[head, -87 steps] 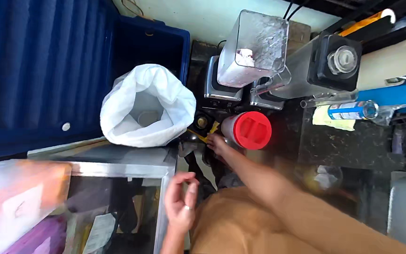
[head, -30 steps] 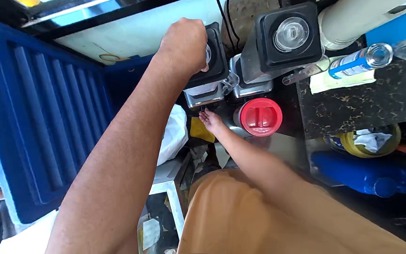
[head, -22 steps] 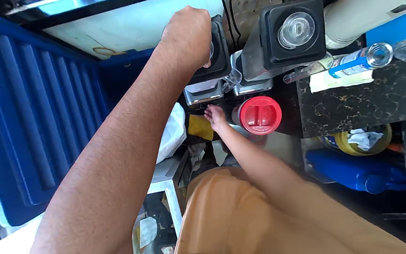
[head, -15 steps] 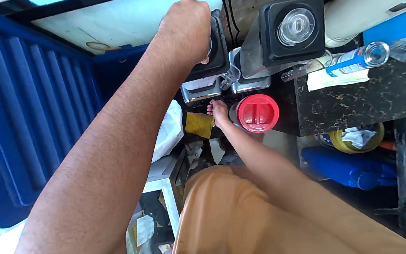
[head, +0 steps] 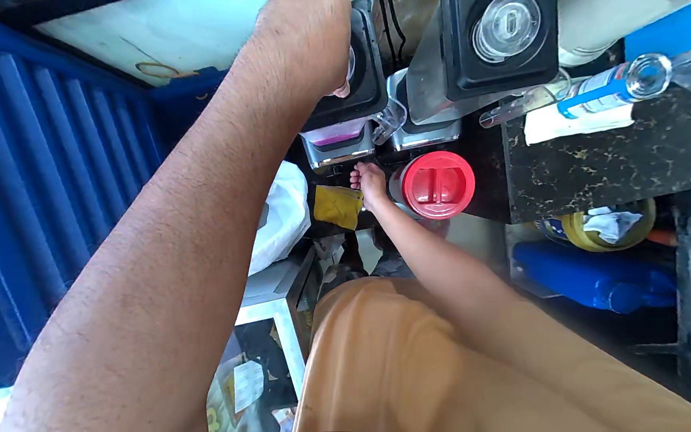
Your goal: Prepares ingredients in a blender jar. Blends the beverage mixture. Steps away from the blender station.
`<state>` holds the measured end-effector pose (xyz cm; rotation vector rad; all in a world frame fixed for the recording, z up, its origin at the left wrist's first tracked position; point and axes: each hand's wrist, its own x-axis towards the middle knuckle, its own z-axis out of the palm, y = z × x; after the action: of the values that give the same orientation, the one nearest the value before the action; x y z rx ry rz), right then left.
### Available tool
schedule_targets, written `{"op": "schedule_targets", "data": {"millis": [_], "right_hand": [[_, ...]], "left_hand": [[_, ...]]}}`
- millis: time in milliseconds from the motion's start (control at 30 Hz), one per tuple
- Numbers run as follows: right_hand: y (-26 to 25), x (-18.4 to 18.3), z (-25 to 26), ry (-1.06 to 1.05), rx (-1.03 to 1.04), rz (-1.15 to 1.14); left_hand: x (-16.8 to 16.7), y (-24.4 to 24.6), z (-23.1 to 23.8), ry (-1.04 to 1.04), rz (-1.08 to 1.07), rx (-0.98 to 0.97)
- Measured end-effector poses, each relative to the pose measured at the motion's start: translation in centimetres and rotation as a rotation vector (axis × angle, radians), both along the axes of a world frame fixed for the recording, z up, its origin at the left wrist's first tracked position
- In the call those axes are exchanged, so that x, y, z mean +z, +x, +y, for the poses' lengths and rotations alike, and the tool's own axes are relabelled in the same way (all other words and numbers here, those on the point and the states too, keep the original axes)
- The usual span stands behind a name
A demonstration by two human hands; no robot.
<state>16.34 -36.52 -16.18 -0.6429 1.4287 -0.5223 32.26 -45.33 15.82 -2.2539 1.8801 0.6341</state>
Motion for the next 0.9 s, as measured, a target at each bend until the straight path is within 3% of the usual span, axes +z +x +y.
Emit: {"op": "schedule_targets", "data": {"millis": [900], "right_hand": [[-0.07,0.23,-0.10,0.021,0.002,-0.008]], "left_hand": [[-0.17,-0.06,-0.05,0.025,-0.007,0.019]]}}
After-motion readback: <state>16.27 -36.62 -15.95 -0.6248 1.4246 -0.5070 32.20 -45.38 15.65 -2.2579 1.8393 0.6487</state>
